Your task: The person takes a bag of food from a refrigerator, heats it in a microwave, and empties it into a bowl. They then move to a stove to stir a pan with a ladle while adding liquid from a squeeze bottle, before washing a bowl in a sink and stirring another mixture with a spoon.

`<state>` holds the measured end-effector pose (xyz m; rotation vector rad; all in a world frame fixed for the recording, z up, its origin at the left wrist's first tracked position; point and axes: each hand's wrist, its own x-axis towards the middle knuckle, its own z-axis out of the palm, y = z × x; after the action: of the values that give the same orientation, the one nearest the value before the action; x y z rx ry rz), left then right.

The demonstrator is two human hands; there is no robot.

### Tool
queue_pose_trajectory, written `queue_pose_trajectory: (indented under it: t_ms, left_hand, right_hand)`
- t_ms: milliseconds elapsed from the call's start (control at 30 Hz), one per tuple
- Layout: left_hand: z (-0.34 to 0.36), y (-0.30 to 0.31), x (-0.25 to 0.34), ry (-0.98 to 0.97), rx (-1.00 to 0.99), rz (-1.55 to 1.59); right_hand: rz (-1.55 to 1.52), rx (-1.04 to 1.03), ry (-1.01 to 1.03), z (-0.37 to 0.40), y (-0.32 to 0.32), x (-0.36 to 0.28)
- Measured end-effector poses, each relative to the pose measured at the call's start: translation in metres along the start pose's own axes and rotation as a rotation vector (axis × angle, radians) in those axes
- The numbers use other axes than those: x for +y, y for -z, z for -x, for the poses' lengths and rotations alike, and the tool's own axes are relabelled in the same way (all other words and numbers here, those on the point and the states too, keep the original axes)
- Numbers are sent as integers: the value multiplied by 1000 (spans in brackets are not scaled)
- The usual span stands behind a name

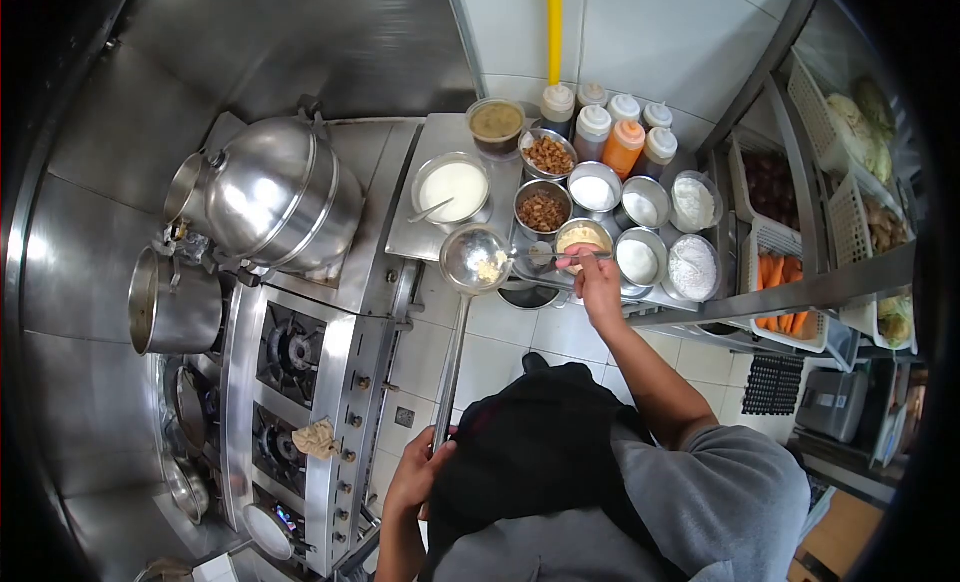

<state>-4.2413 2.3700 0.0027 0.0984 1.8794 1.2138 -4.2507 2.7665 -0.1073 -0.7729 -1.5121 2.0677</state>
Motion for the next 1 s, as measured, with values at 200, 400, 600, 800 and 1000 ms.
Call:
queue_pose_trajectory:
  t_ms: [200,400,600,800,1000]
  left_hand:
    - [-1,0,-6,5,27,130]
    - [-3,3,-1,12,58,55]
    - [-5,5,9,89,-5,178]
    - [-9,5,9,59,-11,115]
    - [-14,6,9,24,-22,85]
  right_hand:
    - [55,150,194,2,28,-40]
    - [163,260,265,16,54,-60]
    - [941,-26,487,67,93,-8]
    - [901,106,693,97,98,12]
    - [890,220,519,103,112,15]
